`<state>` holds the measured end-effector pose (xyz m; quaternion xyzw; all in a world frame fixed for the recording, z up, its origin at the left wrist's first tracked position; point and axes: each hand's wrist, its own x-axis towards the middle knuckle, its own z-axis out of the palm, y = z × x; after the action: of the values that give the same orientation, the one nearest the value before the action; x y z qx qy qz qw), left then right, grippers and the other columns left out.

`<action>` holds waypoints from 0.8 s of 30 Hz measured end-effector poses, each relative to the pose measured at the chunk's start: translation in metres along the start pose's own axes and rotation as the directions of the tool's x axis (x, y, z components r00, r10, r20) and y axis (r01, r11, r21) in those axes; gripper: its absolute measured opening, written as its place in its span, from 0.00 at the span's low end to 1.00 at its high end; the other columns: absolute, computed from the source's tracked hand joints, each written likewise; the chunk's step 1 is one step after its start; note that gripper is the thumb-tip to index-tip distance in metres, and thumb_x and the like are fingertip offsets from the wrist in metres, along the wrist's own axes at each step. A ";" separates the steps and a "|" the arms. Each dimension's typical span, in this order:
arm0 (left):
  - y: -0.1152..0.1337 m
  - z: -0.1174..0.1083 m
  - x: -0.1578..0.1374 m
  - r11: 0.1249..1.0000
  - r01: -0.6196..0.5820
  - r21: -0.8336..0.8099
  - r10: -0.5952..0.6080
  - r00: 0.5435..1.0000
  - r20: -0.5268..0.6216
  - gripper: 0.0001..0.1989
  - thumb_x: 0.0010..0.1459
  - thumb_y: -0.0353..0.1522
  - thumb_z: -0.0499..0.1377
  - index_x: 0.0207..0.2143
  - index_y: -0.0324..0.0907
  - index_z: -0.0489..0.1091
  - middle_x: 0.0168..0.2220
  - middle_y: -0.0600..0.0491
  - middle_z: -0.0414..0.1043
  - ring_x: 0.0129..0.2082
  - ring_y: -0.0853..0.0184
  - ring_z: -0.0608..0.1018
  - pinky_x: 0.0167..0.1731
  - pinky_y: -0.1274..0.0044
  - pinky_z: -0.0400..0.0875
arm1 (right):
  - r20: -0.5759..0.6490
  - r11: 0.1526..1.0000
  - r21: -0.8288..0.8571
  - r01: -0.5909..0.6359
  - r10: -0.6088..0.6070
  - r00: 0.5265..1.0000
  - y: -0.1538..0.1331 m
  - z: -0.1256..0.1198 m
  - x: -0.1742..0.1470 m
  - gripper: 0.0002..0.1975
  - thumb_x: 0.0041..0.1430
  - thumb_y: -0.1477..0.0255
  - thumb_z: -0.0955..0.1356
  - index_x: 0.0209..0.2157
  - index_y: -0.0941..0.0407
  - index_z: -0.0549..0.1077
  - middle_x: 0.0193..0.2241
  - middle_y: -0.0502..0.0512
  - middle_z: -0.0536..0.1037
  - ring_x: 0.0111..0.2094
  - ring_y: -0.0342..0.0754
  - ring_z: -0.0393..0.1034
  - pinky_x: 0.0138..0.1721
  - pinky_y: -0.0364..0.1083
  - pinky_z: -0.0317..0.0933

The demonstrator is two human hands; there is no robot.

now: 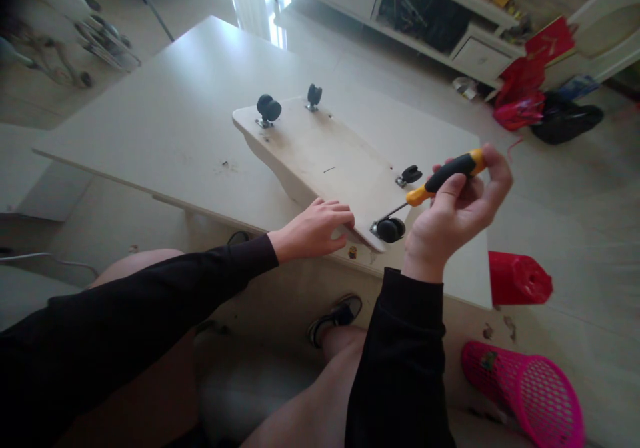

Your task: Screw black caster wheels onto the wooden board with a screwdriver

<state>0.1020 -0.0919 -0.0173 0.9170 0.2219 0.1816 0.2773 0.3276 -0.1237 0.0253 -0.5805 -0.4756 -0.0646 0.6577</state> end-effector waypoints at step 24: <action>0.002 -0.004 -0.003 1.000 0.010 -0.004 -0.010 1.000 0.020 0.05 0.62 0.29 0.61 0.41 0.43 0.73 0.46 0.50 0.81 0.52 0.57 0.79 0.48 0.65 0.62 | -0.184 0.972 0.027 0.233 -0.224 0.957 -0.002 0.006 0.001 0.28 0.51 0.75 0.69 0.56 0.54 0.75 0.45 0.51 0.80 0.44 0.48 0.75 0.51 0.57 0.71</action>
<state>0.0985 -0.0932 -0.0131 0.9170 0.2233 0.1716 0.2825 0.3235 -0.1191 0.0269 -0.4976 -0.4797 -0.1807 0.6997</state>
